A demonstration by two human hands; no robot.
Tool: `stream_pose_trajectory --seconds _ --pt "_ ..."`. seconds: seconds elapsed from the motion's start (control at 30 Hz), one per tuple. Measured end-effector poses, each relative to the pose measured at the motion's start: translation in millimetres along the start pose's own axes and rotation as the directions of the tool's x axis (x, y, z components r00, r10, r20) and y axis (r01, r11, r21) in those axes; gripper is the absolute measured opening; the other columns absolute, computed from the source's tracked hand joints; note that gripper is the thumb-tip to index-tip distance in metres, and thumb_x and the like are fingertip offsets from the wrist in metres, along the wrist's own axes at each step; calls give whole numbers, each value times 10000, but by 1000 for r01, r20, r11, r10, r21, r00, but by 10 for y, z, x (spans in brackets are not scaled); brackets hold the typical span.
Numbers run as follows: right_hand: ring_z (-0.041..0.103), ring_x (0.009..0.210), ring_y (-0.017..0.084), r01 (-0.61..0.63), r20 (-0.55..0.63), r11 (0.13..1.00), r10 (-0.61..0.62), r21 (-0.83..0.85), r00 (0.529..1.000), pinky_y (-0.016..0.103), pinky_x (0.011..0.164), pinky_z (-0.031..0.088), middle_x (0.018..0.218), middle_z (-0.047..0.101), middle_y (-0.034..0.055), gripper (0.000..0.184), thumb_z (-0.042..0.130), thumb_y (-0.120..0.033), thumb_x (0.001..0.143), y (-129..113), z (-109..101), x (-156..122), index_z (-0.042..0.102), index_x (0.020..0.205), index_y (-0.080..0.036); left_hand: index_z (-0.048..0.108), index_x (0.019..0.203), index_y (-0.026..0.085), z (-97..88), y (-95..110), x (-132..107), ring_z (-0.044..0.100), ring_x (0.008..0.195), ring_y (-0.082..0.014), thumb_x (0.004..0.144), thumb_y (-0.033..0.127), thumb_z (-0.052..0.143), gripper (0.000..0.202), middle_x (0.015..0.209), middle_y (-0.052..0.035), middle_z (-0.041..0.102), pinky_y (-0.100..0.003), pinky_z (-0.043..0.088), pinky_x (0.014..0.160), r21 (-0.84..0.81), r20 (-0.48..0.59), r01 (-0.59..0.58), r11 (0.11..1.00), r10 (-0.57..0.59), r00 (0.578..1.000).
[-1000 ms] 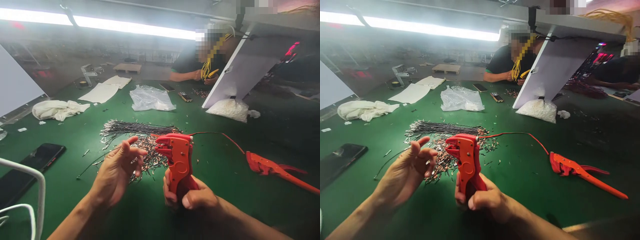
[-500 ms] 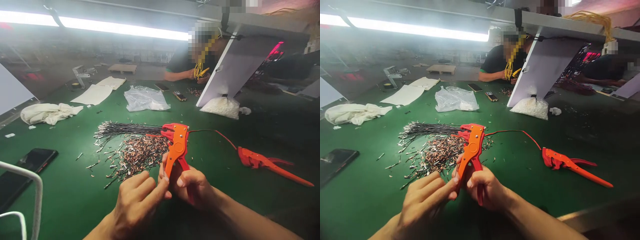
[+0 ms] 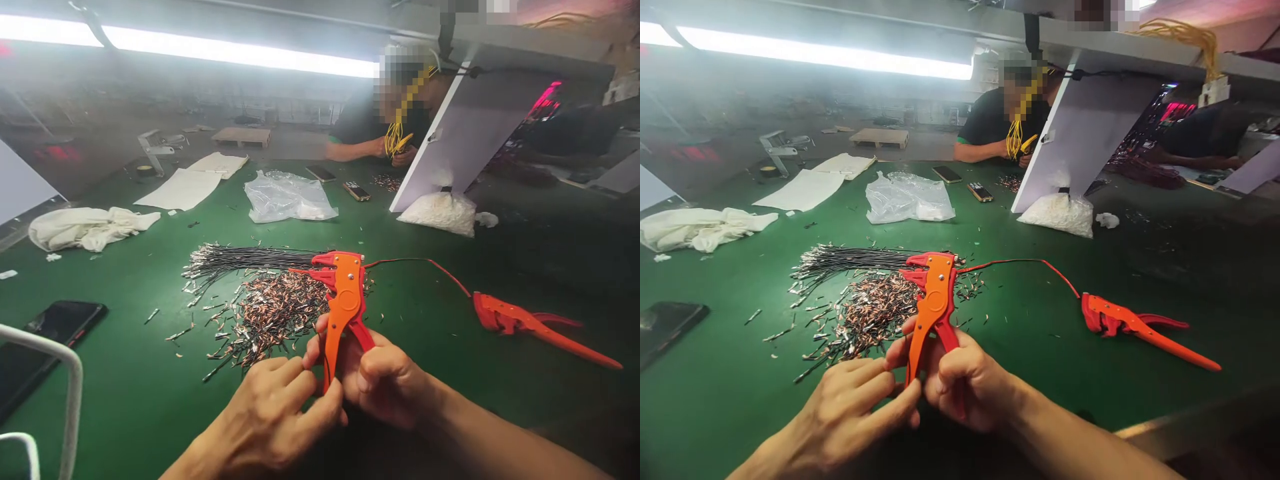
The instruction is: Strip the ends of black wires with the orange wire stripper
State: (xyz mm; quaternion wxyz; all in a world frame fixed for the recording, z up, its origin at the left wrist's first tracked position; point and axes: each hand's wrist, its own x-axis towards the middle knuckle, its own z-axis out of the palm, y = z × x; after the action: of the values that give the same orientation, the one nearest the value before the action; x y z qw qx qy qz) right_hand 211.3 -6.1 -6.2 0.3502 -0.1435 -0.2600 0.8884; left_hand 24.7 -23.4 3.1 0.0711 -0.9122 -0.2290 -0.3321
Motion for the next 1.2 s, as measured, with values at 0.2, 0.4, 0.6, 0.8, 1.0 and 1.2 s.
stream_pose_trajectory --seconds 0.2,0.4,0.6,0.8,1.0,1.2 --pt "647 956 226 -35 51 999 34 27 998 281 622 553 1142 675 89 692 478 -5 498 -5 27 -3 573 1155 -200 665 897 140 31 3 -97 470 458 -116 904 261 610 133 541 26 566 -284 308 437 -48 -11 -30 998 29 1000" --pt "629 1109 255 20 -85 995 -28 -96 996 447 981 457 1157 693 67 663 472 6 498 -46 36 0 606 1113 -205 759 1010 221 -58 35 -71 526 582 -122 887 317 638 197 604 -8 583 -234 412 554 -665 -168 504 551 -768 618" --pt "633 1048 295 34 93 974 -13 -222 996 519 919 456 1055 678 79 639 483 -15 534 18 -39 -5 561 1144 -189 737 854 132 -284 -348 98 547 567 -129 967 280 430 359 658 -50 585 -223 478 495 -907 421 86 -413 -899 121" --pt "588 1033 238 -6 151 957 52 -290 987 439 949 397 1083 644 81 567 535 -24 606 144 -60 -60 571 1153 -173 666 699 100 -346 -399 115 545 561 -116 996 201 292 488 617 -53 542 -207 496 500 -822 502 -193 -535 -842 195" --pt "570 1005 236 -26 111 955 61 -297 992 450 964 362 1055 638 73 452 631 -72 696 222 -78 -92 593 1131 -191 658 698 90 -342 -393 111 545 544 -110 1010 205 246 529 597 -53 550 -200 501 481 -802 479 -253 -541 -836 267" --pt "572 949 226 -35 92 939 70 -343 993 430 919 385 1000 643 65 387 674 -128 731 251 -61 -82 588 1101 -199 656 689 93 -349 -381 116 555 543 -111 1016 223 234 549 595 -56 563 -202 507 479 -785 486 -276 -555 -828 281"
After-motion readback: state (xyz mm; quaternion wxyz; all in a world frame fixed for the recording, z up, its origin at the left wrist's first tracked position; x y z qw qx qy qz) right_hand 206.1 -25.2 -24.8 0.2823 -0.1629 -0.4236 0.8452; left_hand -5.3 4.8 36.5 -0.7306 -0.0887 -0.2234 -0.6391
